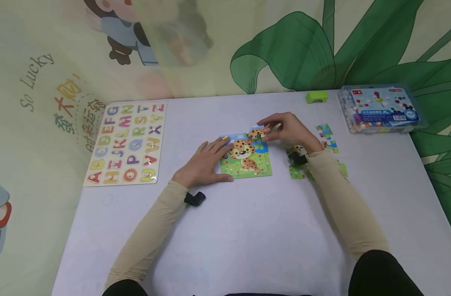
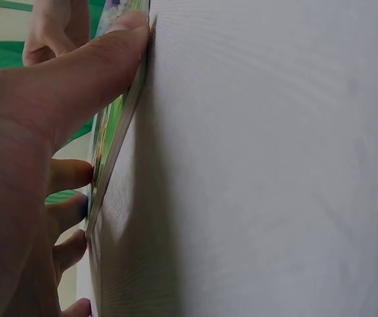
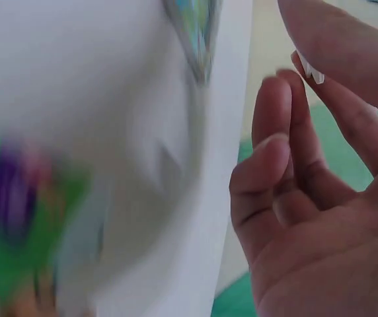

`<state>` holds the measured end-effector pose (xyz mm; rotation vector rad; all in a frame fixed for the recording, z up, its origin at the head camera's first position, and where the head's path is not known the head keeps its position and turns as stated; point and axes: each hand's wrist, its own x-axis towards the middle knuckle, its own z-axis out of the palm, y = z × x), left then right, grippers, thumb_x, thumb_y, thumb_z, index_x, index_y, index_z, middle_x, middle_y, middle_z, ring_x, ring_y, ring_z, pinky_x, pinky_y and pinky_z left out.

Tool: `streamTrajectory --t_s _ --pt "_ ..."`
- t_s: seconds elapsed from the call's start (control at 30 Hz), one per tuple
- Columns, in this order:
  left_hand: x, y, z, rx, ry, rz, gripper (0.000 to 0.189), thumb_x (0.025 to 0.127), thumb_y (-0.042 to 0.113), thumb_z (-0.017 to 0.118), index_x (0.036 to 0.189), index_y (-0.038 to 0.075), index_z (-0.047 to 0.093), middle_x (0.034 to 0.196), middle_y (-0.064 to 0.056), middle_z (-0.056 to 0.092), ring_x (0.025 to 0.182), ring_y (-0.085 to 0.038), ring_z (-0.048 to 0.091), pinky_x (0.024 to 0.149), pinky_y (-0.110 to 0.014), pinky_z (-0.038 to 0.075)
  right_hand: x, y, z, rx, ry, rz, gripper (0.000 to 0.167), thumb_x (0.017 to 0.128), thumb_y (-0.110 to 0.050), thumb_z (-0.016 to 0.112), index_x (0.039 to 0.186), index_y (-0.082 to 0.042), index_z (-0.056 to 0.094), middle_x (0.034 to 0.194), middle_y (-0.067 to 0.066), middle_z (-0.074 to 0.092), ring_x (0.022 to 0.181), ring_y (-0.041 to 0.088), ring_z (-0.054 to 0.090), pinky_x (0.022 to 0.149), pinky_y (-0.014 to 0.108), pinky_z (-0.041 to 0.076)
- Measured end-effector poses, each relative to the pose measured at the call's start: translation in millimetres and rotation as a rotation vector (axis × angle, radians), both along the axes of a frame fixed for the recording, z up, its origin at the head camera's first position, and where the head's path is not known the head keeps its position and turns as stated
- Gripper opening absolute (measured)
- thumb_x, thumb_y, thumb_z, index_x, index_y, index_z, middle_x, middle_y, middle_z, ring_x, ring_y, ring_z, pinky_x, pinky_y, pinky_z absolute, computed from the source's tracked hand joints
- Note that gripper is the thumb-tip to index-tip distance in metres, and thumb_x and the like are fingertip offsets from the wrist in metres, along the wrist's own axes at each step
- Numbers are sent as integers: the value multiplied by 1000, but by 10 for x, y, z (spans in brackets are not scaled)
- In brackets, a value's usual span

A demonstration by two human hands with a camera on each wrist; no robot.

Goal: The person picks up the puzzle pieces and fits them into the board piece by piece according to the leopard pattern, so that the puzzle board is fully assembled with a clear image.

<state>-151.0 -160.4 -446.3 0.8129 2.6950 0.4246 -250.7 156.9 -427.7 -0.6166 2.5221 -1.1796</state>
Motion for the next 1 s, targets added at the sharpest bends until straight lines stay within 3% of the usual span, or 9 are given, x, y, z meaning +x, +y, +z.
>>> streamTrajectory --t_s 0.33,0.67,1.0 --pt "-18 23 12 -3 -3 -13 109 91 71 70 172 22 17 180 -2 14 167 -26 9 134 -58 10 20 -341 -131 36 12 84 45 83 -12 93 126 -11 80 108 11 70 99 26 62 90 38 51" --pt "-11 76 13 -47 25 7 107 92 75 62 172 19 18 179 -5 17 166 -31 12 133 -59 12 8 -393 -133 72 15 101 46 83 -11 92 127 -10 79 111 13 70 102 26 65 93 42 53" --pt "-4 82 -9 -33 25 26 104 94 72 63 170 15 23 179 -6 17 167 -30 12 134 -59 11 31 -435 -141 51 1 110 45 85 -11 91 127 -9 78 111 13 72 102 26 64 91 40 52"
